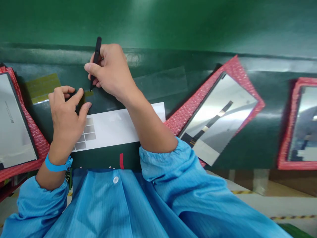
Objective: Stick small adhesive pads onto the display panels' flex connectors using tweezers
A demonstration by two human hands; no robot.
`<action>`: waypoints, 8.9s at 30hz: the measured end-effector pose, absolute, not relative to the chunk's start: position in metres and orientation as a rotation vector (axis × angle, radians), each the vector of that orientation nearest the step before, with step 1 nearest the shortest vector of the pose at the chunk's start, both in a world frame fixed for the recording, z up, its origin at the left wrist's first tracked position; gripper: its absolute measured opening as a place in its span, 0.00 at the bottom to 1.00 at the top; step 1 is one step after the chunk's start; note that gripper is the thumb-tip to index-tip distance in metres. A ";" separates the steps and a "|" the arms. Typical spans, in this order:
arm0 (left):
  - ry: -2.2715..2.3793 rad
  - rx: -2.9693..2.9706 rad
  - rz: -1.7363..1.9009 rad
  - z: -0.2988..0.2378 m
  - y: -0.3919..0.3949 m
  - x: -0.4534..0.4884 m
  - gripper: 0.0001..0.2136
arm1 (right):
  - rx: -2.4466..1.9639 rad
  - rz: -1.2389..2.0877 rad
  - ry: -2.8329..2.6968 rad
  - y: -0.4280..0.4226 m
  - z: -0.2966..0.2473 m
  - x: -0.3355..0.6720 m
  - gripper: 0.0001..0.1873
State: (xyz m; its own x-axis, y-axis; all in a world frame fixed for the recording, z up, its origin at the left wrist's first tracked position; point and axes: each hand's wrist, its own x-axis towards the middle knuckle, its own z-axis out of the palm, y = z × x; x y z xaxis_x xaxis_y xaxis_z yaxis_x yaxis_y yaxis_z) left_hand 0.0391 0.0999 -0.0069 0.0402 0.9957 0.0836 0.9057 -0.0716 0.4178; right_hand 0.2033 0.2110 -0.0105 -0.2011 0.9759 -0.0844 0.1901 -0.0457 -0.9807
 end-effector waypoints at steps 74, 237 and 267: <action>0.885 2.601 0.765 -0.003 0.049 0.242 0.17 | -1.478 0.769 -0.681 0.030 -0.002 0.444 0.19; 1.142 2.511 0.523 0.006 0.066 0.234 0.15 | -1.460 0.721 -0.637 0.021 -0.008 0.437 0.15; 0.903 2.750 0.473 -0.001 0.055 0.240 0.18 | -1.472 0.615 -0.566 0.022 -0.009 0.433 0.16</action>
State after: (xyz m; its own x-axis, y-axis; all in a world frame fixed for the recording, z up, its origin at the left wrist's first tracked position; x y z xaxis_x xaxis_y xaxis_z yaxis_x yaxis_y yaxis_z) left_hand 0.2398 0.0547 -0.0014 0.7609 0.6046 0.2356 0.5377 -0.7907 0.2928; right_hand 0.4327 0.0217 -0.0091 0.7265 0.6868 -0.0225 -0.0346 0.0039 -0.9994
